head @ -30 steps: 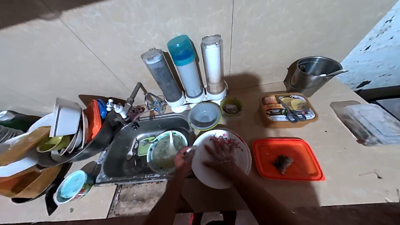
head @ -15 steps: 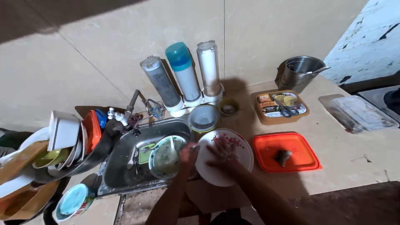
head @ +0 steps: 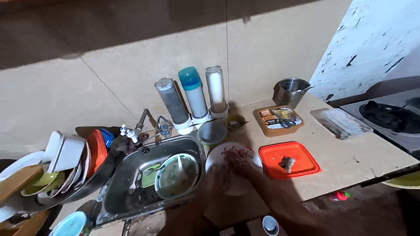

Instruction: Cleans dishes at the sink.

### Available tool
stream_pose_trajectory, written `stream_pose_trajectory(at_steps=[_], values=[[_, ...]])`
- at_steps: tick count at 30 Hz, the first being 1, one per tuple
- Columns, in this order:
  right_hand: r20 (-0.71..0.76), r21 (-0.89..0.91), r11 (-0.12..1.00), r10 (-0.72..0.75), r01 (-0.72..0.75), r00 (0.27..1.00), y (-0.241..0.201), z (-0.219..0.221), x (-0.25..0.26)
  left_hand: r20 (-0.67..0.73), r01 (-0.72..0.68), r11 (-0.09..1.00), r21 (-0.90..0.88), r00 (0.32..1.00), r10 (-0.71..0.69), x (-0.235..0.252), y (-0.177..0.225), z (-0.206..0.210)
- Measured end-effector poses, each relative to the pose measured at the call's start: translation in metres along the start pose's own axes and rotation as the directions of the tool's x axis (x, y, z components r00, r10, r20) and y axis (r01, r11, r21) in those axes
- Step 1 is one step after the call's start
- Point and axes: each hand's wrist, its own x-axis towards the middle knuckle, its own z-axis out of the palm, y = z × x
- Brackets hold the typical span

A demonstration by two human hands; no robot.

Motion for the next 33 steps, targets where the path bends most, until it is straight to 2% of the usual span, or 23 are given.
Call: stream_pose_trajectory(at_steps=[2,3,4,5,6,8,10,12,14,15,16,17,19,21,22,24,26,27,29,30,31,33], values=[[-0.055,-0.083,0.989,0.122,-0.126,0.991,0.003,-0.015,-0.015,0.189,-0.094,0.99,0.101,0.979,0.074,0.004,0.008,0.009],[-0.124,-0.083,0.974,0.198,-0.209,0.972,0.009,-0.016,-0.021,0.228,-0.109,0.984,0.141,0.971,0.075,0.009,0.007,0.008],[-0.182,-0.033,0.956,0.28,-0.29,0.943,0.016,-0.016,-0.026,0.221,-0.104,0.974,0.2,0.974,0.058,0.015,0.002,0.006],[-0.217,0.056,0.931,0.363,-0.36,0.906,0.025,-0.015,-0.03,0.157,-0.064,0.968,0.242,0.987,0.026,0.023,-0.006,0.007],[-0.229,0.181,0.902,0.427,-0.392,0.875,0.033,-0.012,-0.032,0.028,-0.007,0.966,0.258,1.0,0.0,0.033,-0.015,0.011],[-0.263,0.447,0.831,0.475,-0.331,0.839,0.045,-0.004,-0.035,-0.175,0.138,0.955,0.263,0.98,-0.094,0.055,-0.013,0.014],[-0.278,0.631,0.735,0.513,-0.249,0.812,0.051,0.004,-0.036,-0.138,0.2,0.96,0.198,0.975,-0.175,0.068,0.017,0.017],[-0.262,0.72,0.663,0.535,-0.207,0.803,0.054,0.009,-0.036,0.051,0.089,0.991,0.098,0.994,-0.094,0.063,0.058,0.02],[-0.238,0.746,0.63,0.556,-0.217,0.796,0.055,0.01,-0.036,0.111,-0.124,0.992,0.028,0.987,0.12,0.061,0.063,0.035],[-0.228,0.753,0.621,0.555,-0.216,0.8,0.056,0.011,-0.036,0.056,-0.206,0.978,0.023,0.977,0.204,0.068,0.045,0.046],[-0.217,0.753,0.62,0.549,-0.219,0.807,0.057,0.01,-0.036,0.013,-0.227,0.972,0.06,0.974,0.227,0.074,0.028,0.048],[-0.219,0.759,0.616,0.545,-0.21,0.809,0.056,0.01,-0.036,-0.026,-0.182,0.976,0.123,0.982,0.187,0.079,0.014,0.04],[-0.235,0.766,0.614,0.542,-0.19,0.807,0.054,0.011,-0.037,-0.1,0.014,0.972,0.236,0.995,0.01,0.089,0.006,0.02],[-0.243,0.743,0.636,0.547,-0.209,0.801,0.054,0.01,-0.039,-0.096,0.115,0.975,0.192,0.991,-0.098,0.096,0.023,0.023],[-0.24,0.731,0.645,0.549,-0.223,0.801,0.052,0.01,-0.04,-0.086,0.088,0.986,0.139,0.993,-0.077,0.093,0.035,0.033],[-0.254,0.722,0.658,0.54,-0.214,0.803,0.052,0.01,-0.04,0.003,-0.058,0.994,0.092,0.998,0.058,0.087,0.053,0.047],[-0.263,0.725,0.657,0.54,-0.206,0.799,0.051,0.009,-0.041,0.008,-0.188,0.977,0.1,0.982,0.189,0.093,0.044,0.048],[-0.257,0.723,0.657,0.543,-0.214,0.8,0.049,0.008,-0.043,-0.034,-0.174,0.977,0.121,0.983,0.179,0.098,0.033,0.043],[-0.241,0.718,0.655,0.55,-0.235,0.799,0.047,0.006,-0.045,-0.179,0.028,0.985,0.17,0.984,0.003,0.11,0.016,0.033],[-0.24,0.717,0.655,0.555,-0.24,0.797,0.047,0.006,-0.045,-0.207,0.13,0.975,0.183,0.974,-0.091,0.116,0.018,0.028],[-0.239,0.706,0.662,0.557,-0.251,0.796,0.047,0.006,-0.044,-0.204,0.181,0.966,0.185,0.969,-0.142,0.119,0.025,0.027],[-0.254,0.682,0.686,0.547,-0.253,0.798,0.049,0.009,-0.045,-0.129,0.138,0.979,0.149,0.985,-0.119,0.115,0.047,0.035]])
